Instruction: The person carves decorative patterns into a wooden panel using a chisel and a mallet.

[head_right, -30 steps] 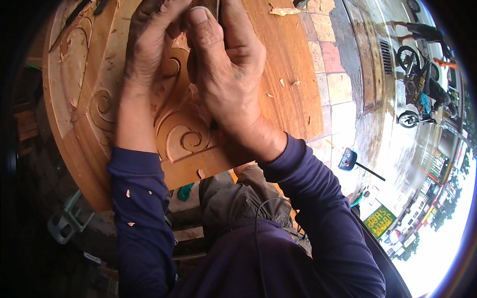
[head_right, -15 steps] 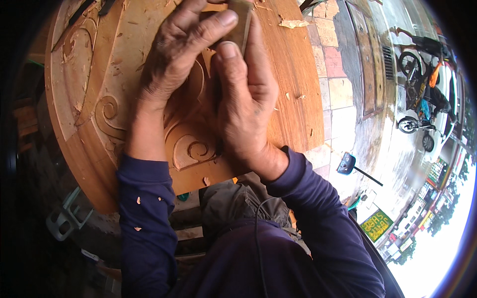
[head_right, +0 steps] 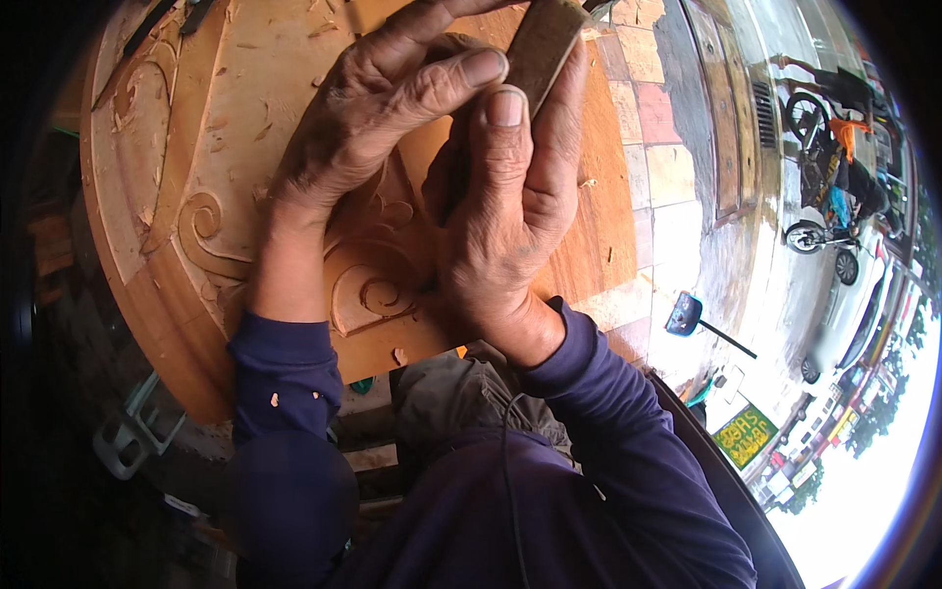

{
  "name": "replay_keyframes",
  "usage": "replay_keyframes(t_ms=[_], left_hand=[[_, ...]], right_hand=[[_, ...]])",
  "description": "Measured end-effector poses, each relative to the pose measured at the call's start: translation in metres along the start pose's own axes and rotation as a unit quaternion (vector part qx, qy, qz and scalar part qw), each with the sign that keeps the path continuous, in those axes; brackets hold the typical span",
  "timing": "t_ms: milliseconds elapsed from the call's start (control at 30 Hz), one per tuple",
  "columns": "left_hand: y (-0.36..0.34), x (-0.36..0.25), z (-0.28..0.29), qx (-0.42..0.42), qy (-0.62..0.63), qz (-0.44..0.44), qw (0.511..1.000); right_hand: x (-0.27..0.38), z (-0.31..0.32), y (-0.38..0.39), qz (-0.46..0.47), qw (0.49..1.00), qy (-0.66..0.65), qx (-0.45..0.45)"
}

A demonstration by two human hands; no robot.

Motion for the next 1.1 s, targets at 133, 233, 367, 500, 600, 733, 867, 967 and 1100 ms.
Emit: replay_keyframes(t_ms=[133, 233, 367, 500, 600, 733, 867, 967, 1100], left_hand=[[0.001, 0.0, 0.002, -0.012, -0.017, 0.016, 1.0], [0.003, 0.002, 0.003, -0.028, 0.004, 0.042, 0.999], [0.016, -0.006, 0.02, -0.171, 0.091, -0.063, 0.979], [0.032, -0.024, 0.043, -0.185, 0.244, -0.234, 0.923], [0.03, -0.032, 0.047, -0.222, 0.192, -0.178, 0.939], [0.024, -0.038, 0.041, -0.267, 0.122, -0.129, 0.947], [0.021, -0.037, 0.039, -0.257, 0.08, -0.095, 0.958], [0.017, -0.034, 0.034, -0.217, 0.071, -0.076, 0.971], [0.02, -0.029, 0.029, -0.193, 0.085, -0.074, 0.975]], right_hand=[[-0.003, 0.001, 0.001, 0.015, 0.996, -0.084, 0.039], [-0.007, -0.012, -0.003, -0.017, 0.995, -0.1, -0.011], [-0.012, -0.023, -0.004, -0.112, 0.992, -0.065, 0.01], [-0.009, -0.045, 0.005, -0.168, 0.963, -0.032, 0.21], [-0.012, -0.049, 0.003, -0.288, 0.911, -0.236, 0.177], [-0.016, -0.027, -0.024, -0.28, 0.943, -0.168, 0.065], [-0.009, -0.018, -0.033, -0.207, 0.977, -0.008, 0.046], [-0.019, -0.009, -0.027, -0.151, 0.987, -0.035, 0.04], [-0.014, -0.026, -0.006, -0.154, 0.987, 0.011, 0.047]])
Point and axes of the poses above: each hand's wrist, its own y-axis away from the middle knuckle, its own z-axis out of the back of the hand, x = y × z, the point moved 6 cm from there along -y, towards the middle knuckle, and after that the axes turned 13 degrees about x, right-handed, at the moved point
